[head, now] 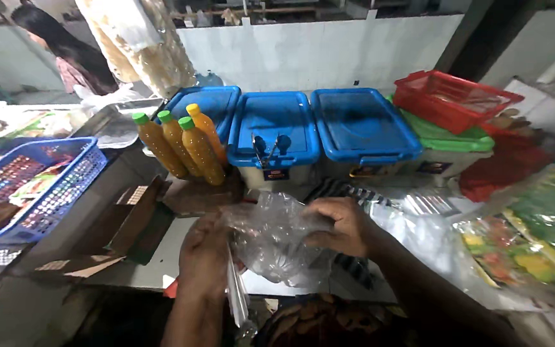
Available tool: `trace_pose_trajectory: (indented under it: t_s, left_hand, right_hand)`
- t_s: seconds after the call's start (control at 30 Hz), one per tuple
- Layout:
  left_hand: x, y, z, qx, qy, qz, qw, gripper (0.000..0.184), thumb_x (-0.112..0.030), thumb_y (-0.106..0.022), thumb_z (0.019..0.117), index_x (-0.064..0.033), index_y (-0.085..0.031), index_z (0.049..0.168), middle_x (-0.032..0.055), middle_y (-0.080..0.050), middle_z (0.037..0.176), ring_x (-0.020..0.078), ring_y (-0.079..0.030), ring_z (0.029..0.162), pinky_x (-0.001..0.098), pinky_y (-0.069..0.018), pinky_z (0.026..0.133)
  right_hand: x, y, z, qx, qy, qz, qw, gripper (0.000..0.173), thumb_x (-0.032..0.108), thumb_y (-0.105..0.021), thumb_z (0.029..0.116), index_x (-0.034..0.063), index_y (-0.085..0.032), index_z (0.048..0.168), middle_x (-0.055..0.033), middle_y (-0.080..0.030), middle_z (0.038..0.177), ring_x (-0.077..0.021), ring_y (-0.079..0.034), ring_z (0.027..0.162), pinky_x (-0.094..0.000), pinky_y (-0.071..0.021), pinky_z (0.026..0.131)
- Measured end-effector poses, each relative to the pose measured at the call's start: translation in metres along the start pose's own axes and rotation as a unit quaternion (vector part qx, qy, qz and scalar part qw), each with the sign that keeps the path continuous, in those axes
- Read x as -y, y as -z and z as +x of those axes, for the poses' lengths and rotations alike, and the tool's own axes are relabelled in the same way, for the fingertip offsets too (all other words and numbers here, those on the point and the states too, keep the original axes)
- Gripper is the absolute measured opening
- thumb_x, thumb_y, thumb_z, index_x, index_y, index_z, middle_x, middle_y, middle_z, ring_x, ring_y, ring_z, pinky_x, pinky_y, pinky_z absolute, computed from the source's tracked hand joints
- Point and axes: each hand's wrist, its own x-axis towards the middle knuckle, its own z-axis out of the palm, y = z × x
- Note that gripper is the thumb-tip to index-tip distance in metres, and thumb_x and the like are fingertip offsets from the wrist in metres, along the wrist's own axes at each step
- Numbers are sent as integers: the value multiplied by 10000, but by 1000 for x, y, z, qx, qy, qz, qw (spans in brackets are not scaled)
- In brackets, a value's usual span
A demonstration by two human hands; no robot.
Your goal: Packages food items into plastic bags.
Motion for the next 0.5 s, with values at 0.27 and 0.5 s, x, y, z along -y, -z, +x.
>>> trace_pose_trajectory:
  t_s: [0.27, 0.5]
  left_hand:
    - [87, 10, 49, 149, 98, -45, 983, 177, -81, -549, 1012, -33, -656, 1144, 45, -711, 957, 111, -687, 845, 284, -603, 764]
    - [118, 12, 22, -20, -190, 424, 885, 589, -390, -794, 872, -6, -626, 1286, 177, -664, 1194, 269, -658, 1090, 461, -567, 942]
  right_hand:
    - [-36, -13, -9, -182, -188, 527, 808, 356, 325, -393, 1105, 137, -678, 1004, 31, -676, 814, -66, -659, 743, -272, -599, 720]
    - [-69, -18, -12, -302, -292, -39, 907, 576, 448, -718, 931, 22, -574, 1291, -161, -651, 1174, -264, -658, 1039, -474, -570, 892]
